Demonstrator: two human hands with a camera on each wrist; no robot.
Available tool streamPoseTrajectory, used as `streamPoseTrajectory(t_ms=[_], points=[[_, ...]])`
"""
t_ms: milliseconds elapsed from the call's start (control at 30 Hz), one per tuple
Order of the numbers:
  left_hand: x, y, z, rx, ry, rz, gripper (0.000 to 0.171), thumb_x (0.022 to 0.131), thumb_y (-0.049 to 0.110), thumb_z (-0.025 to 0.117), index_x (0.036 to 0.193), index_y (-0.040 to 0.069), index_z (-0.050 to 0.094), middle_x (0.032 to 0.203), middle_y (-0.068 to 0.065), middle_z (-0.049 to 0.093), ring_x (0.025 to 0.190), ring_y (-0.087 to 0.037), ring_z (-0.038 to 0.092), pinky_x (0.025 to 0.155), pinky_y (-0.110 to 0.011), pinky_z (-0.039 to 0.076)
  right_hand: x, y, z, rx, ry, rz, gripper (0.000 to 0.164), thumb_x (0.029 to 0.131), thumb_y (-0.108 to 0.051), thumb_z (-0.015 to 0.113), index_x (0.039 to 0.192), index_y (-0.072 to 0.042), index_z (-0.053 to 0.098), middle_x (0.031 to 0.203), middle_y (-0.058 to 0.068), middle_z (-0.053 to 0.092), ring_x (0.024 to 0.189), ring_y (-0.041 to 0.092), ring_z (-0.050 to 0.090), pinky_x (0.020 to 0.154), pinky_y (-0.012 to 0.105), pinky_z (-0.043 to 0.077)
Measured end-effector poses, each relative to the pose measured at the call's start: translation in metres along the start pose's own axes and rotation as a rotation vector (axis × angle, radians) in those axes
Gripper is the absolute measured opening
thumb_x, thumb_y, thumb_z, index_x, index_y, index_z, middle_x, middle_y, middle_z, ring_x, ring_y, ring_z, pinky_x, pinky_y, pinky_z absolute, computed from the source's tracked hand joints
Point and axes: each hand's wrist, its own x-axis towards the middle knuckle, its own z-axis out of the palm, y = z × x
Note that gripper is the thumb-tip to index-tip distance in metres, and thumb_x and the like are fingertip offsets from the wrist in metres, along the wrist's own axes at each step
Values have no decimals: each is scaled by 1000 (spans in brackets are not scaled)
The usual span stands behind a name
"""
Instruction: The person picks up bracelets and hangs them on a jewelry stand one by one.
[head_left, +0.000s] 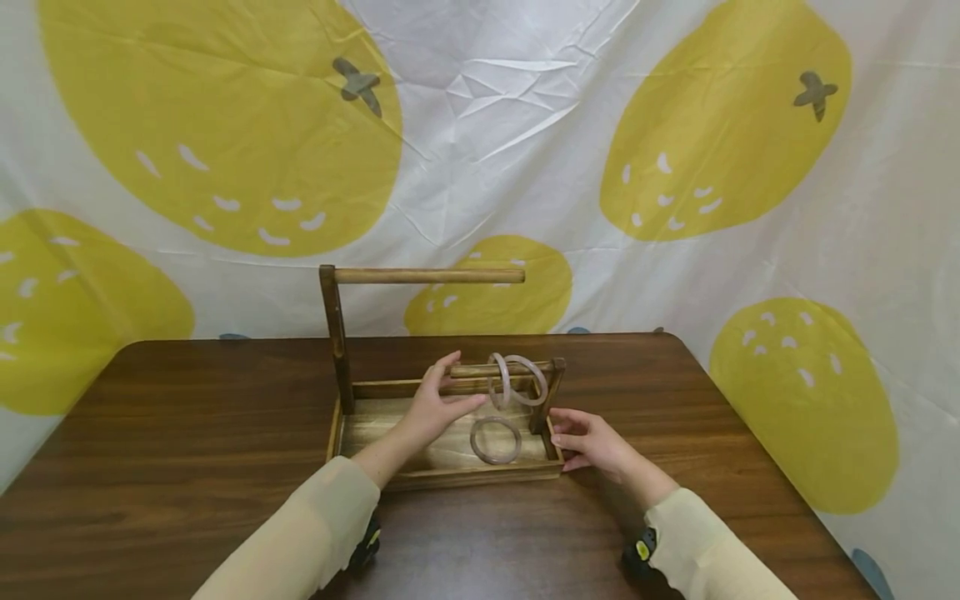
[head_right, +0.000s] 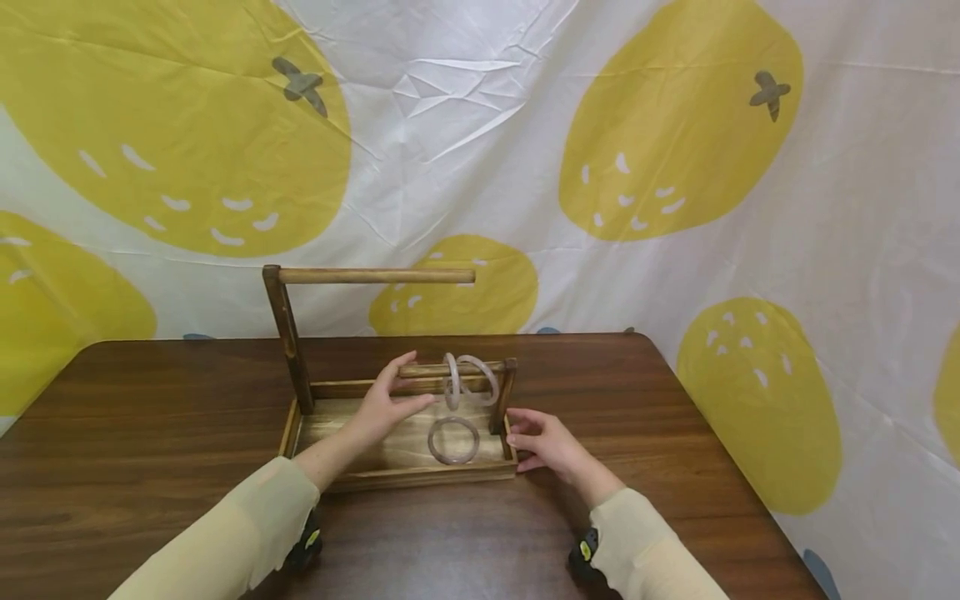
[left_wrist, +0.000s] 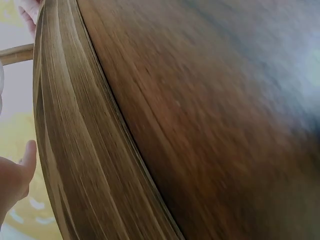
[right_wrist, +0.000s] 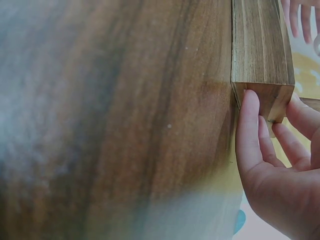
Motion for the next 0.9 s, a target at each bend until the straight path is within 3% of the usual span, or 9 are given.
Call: streamPoseTrajectory(t_ms=[233,533,767,900], points=[[-2,-2,-7,46,3,14,77,84,22,70,146,10,26,147,-20,25,133,-39,32,103,-50,40,0,-1,1,6,5,6,56,91,-3,56,140,10,32,113,20,49,79,12,56,60,28,56],[-3,-6,-8,96,-39,-23,81,82,20,72,147,10,26,149,-19,22,134,-40,29,106,-53,36,-1,-3,1,-1,0,1,55,91,-3,55,140,10,32,114,22,49,80,12,57,60,28,56],[-5,-11,-6,264,-79,-65,94,77,25,76,147,-2,19,151,-22,20,134,-41,32,106,-50,37,-1,-3,1,-1,-2,6,56,91,-4,55,140,10,31,116,23,49,82,12,56,61,29,56],[-5,-14,-4,387,-100,-20,91,74,26,79,145,1,28,149,-22,25,134,-39,31,105,-53,36,-1,-2,1,0,-4,10,56,92,-4,55,140,10,31,116,23,49,83,12,56,61,29,56]])
